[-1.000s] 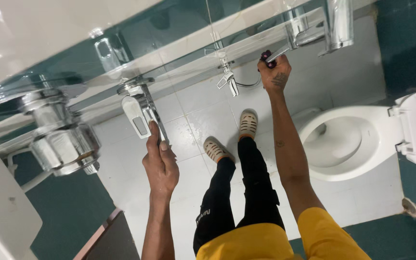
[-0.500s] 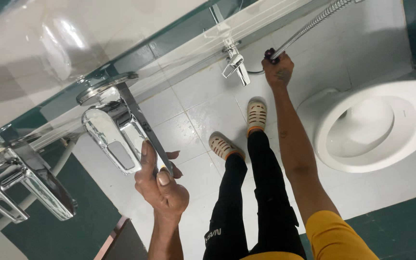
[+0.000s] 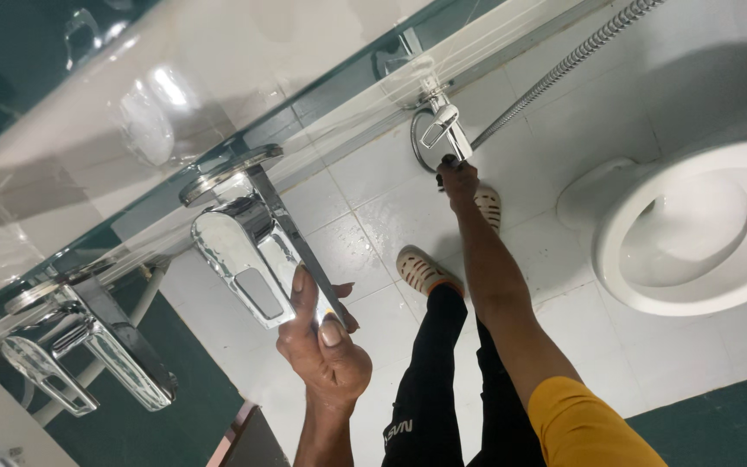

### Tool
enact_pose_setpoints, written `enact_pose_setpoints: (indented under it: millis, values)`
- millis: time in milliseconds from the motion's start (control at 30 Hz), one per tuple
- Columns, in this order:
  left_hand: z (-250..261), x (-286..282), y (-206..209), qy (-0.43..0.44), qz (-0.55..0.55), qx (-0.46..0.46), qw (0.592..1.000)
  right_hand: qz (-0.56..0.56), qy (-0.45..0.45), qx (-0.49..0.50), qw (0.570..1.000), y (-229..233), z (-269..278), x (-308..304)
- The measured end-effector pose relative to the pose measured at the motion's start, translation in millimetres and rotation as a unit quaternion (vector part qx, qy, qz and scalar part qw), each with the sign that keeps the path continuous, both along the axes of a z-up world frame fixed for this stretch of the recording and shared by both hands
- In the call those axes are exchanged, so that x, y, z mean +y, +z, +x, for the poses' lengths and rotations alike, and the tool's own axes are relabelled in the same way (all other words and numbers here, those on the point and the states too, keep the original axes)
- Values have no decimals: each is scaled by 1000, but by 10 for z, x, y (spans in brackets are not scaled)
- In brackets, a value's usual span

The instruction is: The person picks up a scrunchie from near a toilet, carries it to a sink, and rinses it under running water while rubbing the fabric.

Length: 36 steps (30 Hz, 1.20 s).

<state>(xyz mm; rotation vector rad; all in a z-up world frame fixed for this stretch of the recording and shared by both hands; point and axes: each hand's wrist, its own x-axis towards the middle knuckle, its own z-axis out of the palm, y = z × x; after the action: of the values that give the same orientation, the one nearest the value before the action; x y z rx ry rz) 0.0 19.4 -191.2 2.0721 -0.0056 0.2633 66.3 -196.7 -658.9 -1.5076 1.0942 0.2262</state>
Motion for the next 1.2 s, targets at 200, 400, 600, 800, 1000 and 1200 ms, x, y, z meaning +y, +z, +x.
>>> enact_pose_setpoints:
  millis: [200,400,600,800,1000,1200]
  values:
    - [99,36,90,-34,23,-36,999,76,-22,108,991,76,-353,254]
    - [-38,-48,-207,28,60,-82,994,233,47,67,969,369,-893,131]
    - [-592,-220,-1546,65,76,176,979,392,26,-42,919,1060,-1865,-18]
    - [-1120,-353,-2669,126,-7,417,900,491,-29,-49,869,1563,-2067,-234]
    - [-923,-615,-2486,75,-46,388,918,435,-118,-35,892,1170,-2013,-309]
    - [-713,-612,-2185,84,-55,388,916,452,-370,-34,811,513,-1271,-138]
